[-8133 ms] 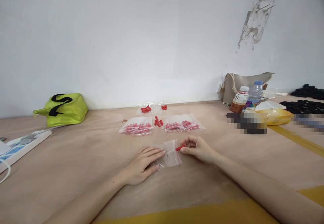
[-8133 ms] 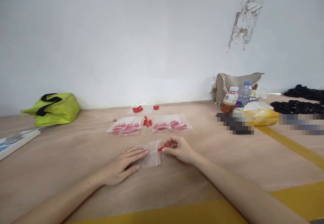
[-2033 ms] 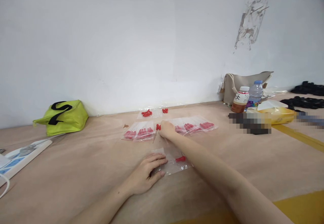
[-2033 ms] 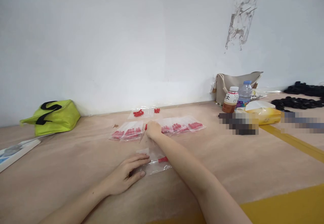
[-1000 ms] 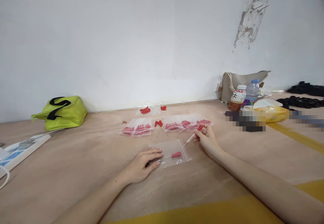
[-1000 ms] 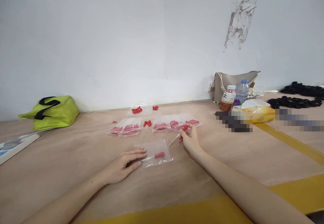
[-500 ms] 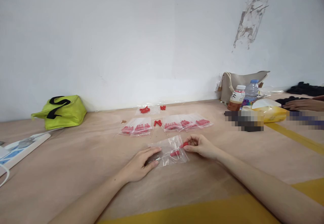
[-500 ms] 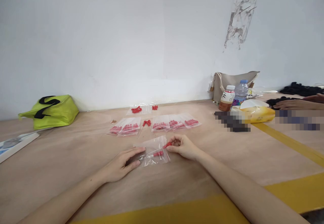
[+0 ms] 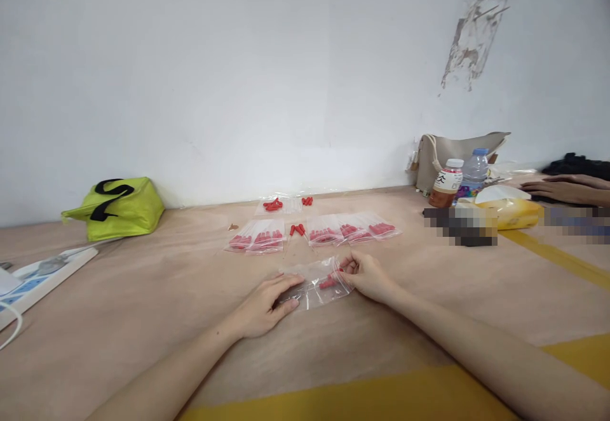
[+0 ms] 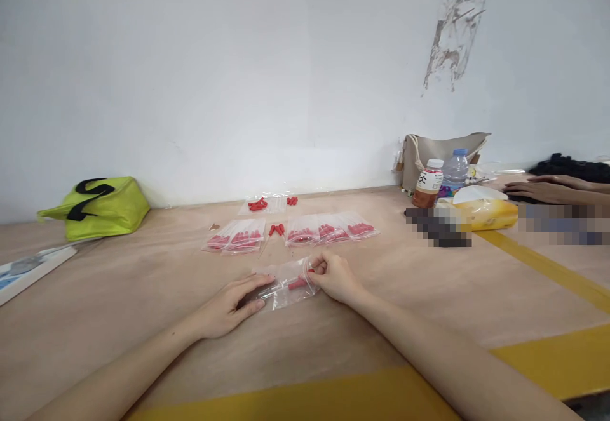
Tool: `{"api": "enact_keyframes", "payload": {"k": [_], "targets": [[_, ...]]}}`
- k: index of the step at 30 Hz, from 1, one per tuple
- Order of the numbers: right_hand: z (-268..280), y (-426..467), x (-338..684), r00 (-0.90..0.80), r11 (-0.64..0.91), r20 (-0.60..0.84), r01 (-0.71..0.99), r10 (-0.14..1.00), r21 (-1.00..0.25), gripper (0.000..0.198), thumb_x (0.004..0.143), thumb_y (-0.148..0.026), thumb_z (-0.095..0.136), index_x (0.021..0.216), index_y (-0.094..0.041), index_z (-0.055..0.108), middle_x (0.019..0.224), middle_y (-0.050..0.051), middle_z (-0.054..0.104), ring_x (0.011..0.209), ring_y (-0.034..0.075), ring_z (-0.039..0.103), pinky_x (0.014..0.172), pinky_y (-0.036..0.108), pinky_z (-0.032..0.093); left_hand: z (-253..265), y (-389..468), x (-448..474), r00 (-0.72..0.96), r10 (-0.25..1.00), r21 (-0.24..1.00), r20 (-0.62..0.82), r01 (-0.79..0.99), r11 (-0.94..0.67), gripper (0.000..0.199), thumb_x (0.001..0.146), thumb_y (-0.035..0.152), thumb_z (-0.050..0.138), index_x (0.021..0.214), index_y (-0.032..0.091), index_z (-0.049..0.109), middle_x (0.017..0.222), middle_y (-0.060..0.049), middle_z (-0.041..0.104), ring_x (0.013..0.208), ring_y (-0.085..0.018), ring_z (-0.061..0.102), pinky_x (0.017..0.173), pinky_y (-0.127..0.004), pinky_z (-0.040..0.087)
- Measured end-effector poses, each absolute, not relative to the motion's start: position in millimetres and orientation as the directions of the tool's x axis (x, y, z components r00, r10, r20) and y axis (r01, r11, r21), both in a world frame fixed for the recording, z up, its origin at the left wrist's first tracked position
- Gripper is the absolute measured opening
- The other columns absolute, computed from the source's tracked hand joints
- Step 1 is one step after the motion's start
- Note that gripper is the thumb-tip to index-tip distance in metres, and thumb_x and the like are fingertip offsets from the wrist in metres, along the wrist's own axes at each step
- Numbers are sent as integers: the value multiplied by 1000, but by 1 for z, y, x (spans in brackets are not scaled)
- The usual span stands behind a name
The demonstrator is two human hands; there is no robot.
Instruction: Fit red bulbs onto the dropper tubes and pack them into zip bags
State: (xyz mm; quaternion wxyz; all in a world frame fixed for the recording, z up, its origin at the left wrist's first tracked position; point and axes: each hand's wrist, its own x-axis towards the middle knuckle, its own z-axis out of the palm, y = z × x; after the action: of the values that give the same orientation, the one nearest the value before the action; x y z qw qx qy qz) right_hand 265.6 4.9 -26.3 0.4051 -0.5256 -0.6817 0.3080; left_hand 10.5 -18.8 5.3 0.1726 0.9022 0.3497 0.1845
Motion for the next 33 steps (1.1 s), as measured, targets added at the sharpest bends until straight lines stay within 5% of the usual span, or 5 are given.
{"api": "enact_keyframes", "payload": {"k": [8, 13, 22, 29, 33], "targets": [[-16, -2, 276, -475, 259, 124, 229, 871, -938, 27, 54, -30, 71, 77, -17, 66, 59, -3, 58, 54, 11, 51, 47, 20, 36, 3, -18, 10, 694, 690, 437, 207, 565, -700, 38, 87, 29, 43, 124, 27, 43, 126, -2, 49, 116, -19, 42, 99, -39, 31], [-18, -2, 279, -428, 202, 95, 213, 899, -956, 29, 54, -21, 71, 81, -16, 61, 68, -1, 62, 58, 10, 55, 48, 18, 38, 3, -17, 10, 718, 668, 416, 198, 555, -720, 37, 88, 29, 41, 124, 27, 43, 126, -1, 48, 118, -19, 41, 101, -40, 28], [-24, 1, 261, -231, 219, 166, 232, 959, -948, 26, 67, -43, 60, 68, -17, 55, 67, 4, 65, 63, 16, 61, 56, 27, 46, 5, -16, 8, 748, 642, 395, 168, 545, -739, 40, 88, 32, 40, 128, 27, 39, 130, -2, 44, 120, -20, 37, 103, -40, 26], [-19, 3, 273, -400, 186, 76, 245, 913, -951, 24, 64, -36, 64, 60, -13, 57, 58, 0, 59, 55, 10, 53, 53, 21, 40, 4, -16, 7, 729, 662, 399, 172, 563, -724, 39, 88, 34, 40, 127, 28, 39, 129, -1, 45, 119, -19, 39, 103, -42, 25], [-6, 13, 281, -259, 285, 216, 267, 942, -921, 18, 66, -31, 61, 68, -14, 57, 66, 1, 60, 59, 10, 53, 55, 21, 41, 7, -16, 7, 748, 646, 389, 153, 555, -735, 37, 89, 34, 38, 125, 29, 41, 129, -1, 45, 120, -19, 38, 103, -41, 26]]}}
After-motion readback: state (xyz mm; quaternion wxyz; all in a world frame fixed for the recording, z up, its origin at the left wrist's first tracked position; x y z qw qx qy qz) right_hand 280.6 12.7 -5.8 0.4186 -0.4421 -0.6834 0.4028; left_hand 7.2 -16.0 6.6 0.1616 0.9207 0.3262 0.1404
